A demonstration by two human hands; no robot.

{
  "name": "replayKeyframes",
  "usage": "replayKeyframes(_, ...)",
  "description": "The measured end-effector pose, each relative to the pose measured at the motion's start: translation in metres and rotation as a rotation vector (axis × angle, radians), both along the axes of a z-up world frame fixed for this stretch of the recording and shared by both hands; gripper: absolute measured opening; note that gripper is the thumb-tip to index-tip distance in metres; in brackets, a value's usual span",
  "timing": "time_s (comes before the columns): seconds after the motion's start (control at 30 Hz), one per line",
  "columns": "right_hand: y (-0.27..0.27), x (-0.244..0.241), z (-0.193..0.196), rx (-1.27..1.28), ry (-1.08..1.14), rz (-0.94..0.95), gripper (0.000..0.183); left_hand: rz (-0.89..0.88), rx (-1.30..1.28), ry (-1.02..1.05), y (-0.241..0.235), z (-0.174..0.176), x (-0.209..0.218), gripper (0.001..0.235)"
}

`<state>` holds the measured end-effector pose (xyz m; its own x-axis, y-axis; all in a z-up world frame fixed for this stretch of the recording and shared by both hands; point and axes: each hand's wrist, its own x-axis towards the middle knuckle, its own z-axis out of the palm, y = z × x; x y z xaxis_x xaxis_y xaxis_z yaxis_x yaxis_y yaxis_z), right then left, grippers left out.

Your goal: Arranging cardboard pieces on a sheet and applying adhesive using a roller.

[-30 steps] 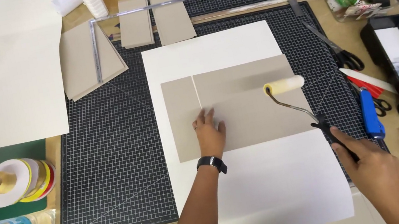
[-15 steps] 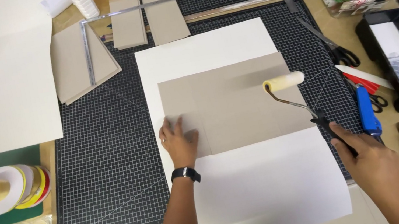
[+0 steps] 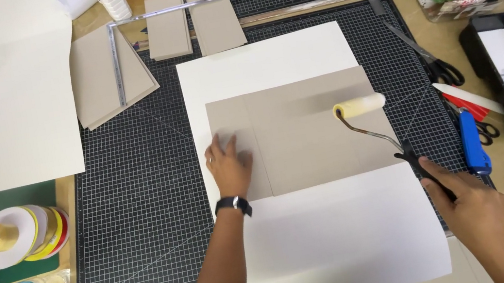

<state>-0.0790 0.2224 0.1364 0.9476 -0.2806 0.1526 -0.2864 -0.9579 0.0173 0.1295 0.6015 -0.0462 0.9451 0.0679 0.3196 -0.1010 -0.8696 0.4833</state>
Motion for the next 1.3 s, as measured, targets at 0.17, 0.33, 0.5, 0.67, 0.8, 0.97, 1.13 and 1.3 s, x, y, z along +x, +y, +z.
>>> replayKeyframes(0.17, 0.009, -0.002, -0.004, -0.045, -0.082, 0.059, 0.041, -0.201, 0.098, 0.108, 0.001, -0.017, 0.099, 0.063)
replayKeyframes(0.33, 0.016, -0.004, -0.011, -0.026, -0.037, 0.023, 0.042, -0.329, 0.198, 0.455, 0.006, 0.013, 0.148, 0.104)
replayKeyframes(0.5, 0.017, -0.008, -0.013, -0.022, -0.076, 0.053, 0.041, -0.455, 0.276, 0.495, 0.018, 0.018, 0.157, 0.124)
replayKeyframes(0.67, 0.021, -0.007, -0.013, -0.003, -0.003, -0.016, 0.043, -0.385, 0.333, 0.492, 0.017, 0.027, 0.154, 0.125)
replayKeyframes(0.8, 0.024, -0.008, -0.014, -0.018, -0.036, 0.012, 0.041, -0.362, 0.349, 0.517, 0.017, 0.031, 0.153, 0.121)
replayKeyframes(0.97, 0.026, -0.009, -0.012, -0.025, -0.057, 0.044, 0.04, -0.355, 0.358, 0.507, 0.017, 0.033, 0.151, 0.12)
replayKeyframes(1.13, 0.028, -0.011, -0.008, -0.024, -0.056, 0.041, 0.04, -0.372, 0.298, 0.502, 0.02, 0.039, 0.145, 0.119)
replayKeyframes(1.3, 0.025, -0.01, -0.011, -0.046, -0.022, 0.013, 0.042, -0.377, 0.279, 0.489, 0.023, 0.032, 0.149, 0.122)
